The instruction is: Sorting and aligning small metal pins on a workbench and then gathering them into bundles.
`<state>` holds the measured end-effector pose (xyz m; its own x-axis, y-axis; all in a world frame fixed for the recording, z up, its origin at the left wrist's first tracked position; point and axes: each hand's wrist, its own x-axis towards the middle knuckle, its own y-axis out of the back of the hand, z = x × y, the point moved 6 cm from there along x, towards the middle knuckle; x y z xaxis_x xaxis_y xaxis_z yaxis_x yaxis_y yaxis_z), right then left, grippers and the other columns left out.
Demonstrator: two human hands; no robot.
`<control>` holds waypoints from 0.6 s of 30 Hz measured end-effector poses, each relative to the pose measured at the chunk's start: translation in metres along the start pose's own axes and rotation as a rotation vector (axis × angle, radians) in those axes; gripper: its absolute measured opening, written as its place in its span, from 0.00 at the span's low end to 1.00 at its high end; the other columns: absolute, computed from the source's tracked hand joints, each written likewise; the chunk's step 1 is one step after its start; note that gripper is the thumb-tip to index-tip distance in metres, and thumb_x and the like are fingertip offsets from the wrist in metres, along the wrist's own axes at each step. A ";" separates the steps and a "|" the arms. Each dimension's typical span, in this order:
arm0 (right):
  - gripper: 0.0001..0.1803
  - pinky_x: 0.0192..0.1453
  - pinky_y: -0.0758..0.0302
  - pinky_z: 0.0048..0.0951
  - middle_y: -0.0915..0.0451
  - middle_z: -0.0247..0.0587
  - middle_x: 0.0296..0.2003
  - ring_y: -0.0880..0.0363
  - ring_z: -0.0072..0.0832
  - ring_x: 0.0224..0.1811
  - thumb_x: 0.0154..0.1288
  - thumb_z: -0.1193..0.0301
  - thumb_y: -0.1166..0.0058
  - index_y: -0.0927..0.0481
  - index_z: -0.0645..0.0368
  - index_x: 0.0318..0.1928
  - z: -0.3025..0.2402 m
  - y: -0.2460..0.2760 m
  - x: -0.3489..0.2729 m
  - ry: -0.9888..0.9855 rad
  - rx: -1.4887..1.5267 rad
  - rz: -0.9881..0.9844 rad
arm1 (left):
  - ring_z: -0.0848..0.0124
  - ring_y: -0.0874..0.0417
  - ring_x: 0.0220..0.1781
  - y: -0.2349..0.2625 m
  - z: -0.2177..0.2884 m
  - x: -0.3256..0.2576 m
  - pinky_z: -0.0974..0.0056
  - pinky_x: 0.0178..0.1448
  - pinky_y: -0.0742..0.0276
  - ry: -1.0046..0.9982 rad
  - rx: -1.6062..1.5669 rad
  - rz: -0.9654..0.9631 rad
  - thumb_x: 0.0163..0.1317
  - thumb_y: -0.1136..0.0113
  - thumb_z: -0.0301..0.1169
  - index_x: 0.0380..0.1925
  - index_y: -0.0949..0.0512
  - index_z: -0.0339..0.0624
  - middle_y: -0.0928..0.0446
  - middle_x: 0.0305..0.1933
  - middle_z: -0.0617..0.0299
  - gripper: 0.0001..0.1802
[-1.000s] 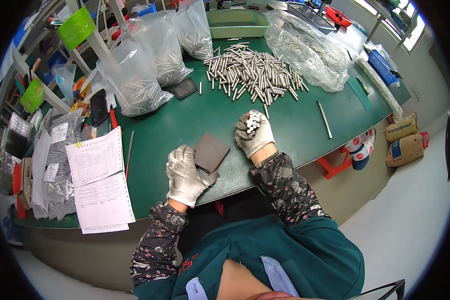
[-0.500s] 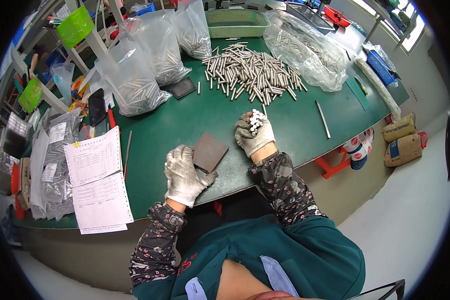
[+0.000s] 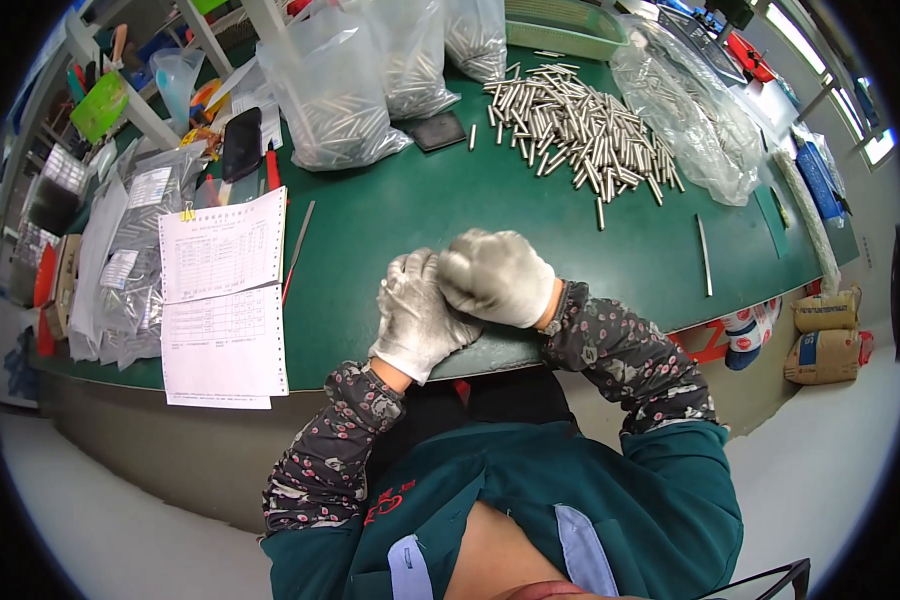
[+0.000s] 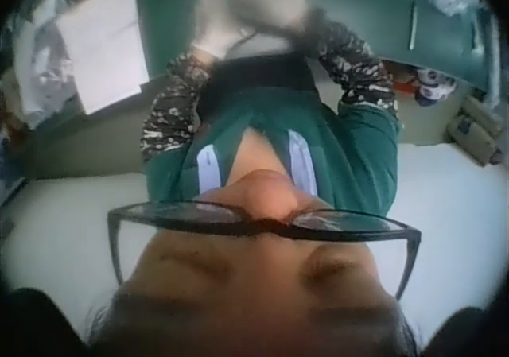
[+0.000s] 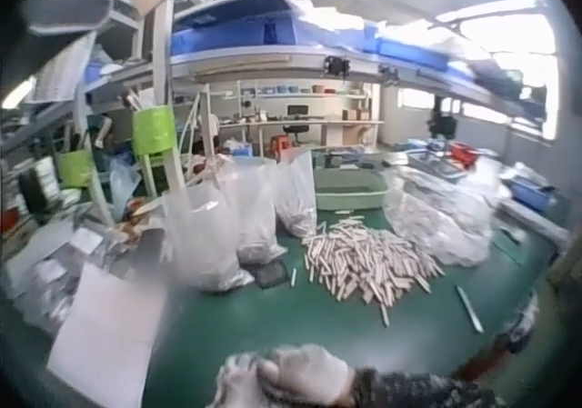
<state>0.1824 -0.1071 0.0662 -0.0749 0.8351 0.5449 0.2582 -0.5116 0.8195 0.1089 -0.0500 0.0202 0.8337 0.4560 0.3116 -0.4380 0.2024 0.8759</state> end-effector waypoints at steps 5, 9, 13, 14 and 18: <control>0.06 0.27 0.27 0.35 0.30 0.41 0.21 0.26 0.37 0.24 0.50 0.75 0.47 0.31 0.56 0.25 0.073 0.022 0.011 -0.182 -0.259 0.130 | 0.52 0.32 0.54 0.006 0.007 0.011 0.52 0.57 0.33 -0.038 -0.037 0.009 0.26 0.26 0.45 0.45 0.30 0.38 0.31 0.49 0.52 0.42; 0.07 0.26 0.26 0.35 0.28 0.41 0.22 0.25 0.37 0.23 0.50 0.72 0.45 0.30 0.56 0.26 0.012 0.020 0.018 0.038 -0.047 0.219 | 0.54 0.32 0.57 0.000 -0.009 0.009 0.51 0.58 0.32 0.051 -0.007 -0.084 0.32 0.29 0.49 0.46 0.29 0.37 0.31 0.51 0.53 0.41; 0.05 0.29 0.25 0.36 0.27 0.41 0.22 0.24 0.36 0.24 0.52 0.73 0.46 0.29 0.58 0.25 0.044 0.002 0.009 -0.090 -0.106 0.132 | 0.52 0.32 0.56 0.000 -0.001 0.005 0.52 0.59 0.33 0.019 -0.016 -0.063 0.31 0.30 0.51 0.45 0.29 0.34 0.30 0.51 0.49 0.42; 0.05 0.29 0.25 0.35 0.27 0.42 0.21 0.24 0.37 0.24 0.54 0.73 0.47 0.29 0.59 0.25 0.067 0.010 0.003 -0.218 -0.144 0.191 | 0.52 0.31 0.56 -0.001 0.002 0.005 0.53 0.59 0.33 0.009 -0.040 -0.058 0.32 0.29 0.50 0.44 0.29 0.34 0.30 0.50 0.49 0.41; 0.06 0.23 0.27 0.23 0.24 0.38 0.18 0.24 0.24 0.18 0.62 0.73 0.50 0.25 0.62 0.29 0.108 0.033 0.022 -0.539 0.384 0.345 | 0.54 0.31 0.56 0.001 0.005 0.004 0.53 0.58 0.31 0.050 -0.061 -0.114 0.33 0.29 0.47 0.44 0.27 0.36 0.30 0.49 0.52 0.38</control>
<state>0.2936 -0.0838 0.0855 0.5288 0.6734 0.5166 0.5069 -0.7388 0.4442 0.1134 -0.0526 0.0237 0.8623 0.4691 0.1910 -0.3619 0.3069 0.8802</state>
